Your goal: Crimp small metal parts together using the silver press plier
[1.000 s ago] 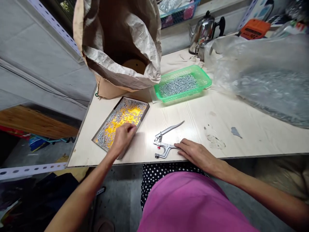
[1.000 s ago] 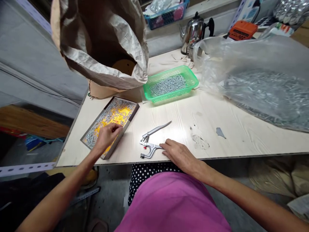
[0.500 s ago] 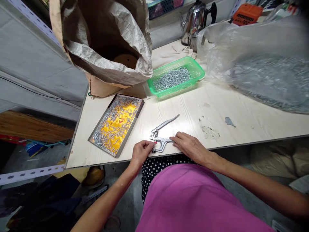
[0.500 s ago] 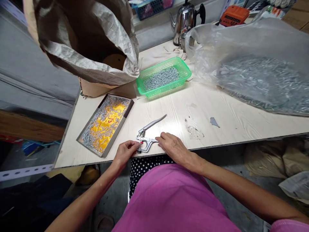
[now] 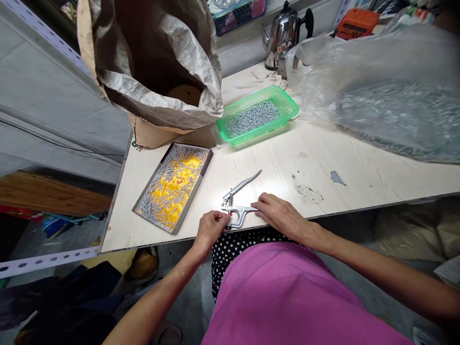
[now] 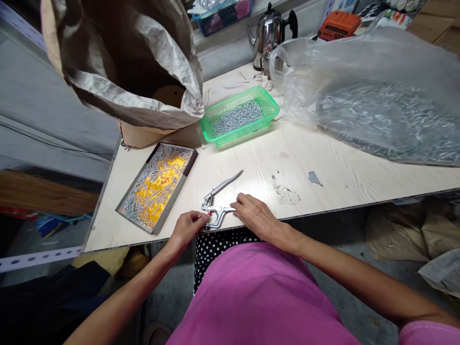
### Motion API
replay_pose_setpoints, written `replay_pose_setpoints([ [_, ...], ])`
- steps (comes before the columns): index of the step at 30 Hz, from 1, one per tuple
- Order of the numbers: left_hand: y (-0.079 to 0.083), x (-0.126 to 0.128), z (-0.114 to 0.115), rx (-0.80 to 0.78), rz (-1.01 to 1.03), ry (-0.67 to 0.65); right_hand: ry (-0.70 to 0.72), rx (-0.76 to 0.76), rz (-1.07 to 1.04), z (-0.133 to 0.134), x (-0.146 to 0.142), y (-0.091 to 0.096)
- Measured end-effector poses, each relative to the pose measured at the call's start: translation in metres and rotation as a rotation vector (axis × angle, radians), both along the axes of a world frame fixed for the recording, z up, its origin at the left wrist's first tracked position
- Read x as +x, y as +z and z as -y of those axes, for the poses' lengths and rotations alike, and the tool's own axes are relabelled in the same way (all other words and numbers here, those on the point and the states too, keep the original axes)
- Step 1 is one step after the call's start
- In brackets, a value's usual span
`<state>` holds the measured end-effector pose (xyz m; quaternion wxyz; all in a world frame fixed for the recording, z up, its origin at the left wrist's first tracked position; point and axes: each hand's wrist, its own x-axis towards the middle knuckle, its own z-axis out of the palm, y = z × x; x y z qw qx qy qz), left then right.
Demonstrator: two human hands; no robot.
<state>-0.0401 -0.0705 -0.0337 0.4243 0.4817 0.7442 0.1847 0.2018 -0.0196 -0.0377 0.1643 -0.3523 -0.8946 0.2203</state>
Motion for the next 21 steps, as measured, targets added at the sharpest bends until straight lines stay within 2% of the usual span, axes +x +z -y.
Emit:
replay_pose_setpoints([
  [5, 0.000, 0.001, 0.003, -0.027, 0.043, 0.012, 0.020, 0.105, 0.106, -0.031, 0.002, 0.005],
  [11, 0.000, 0.000, 0.006, -0.013, 0.024, -0.003, 0.186, 0.124, 0.264, -0.063, -0.007, 0.004],
  [17, -0.001, 0.000, 0.007, -0.009, -0.020, -0.024, 0.192, 0.122, 0.298, -0.060, -0.011, 0.015],
  [21, 0.005, 0.001, 0.007, -0.018, -0.087, -0.066, 0.172, 0.106, 0.287, -0.051, -0.008, 0.021],
])
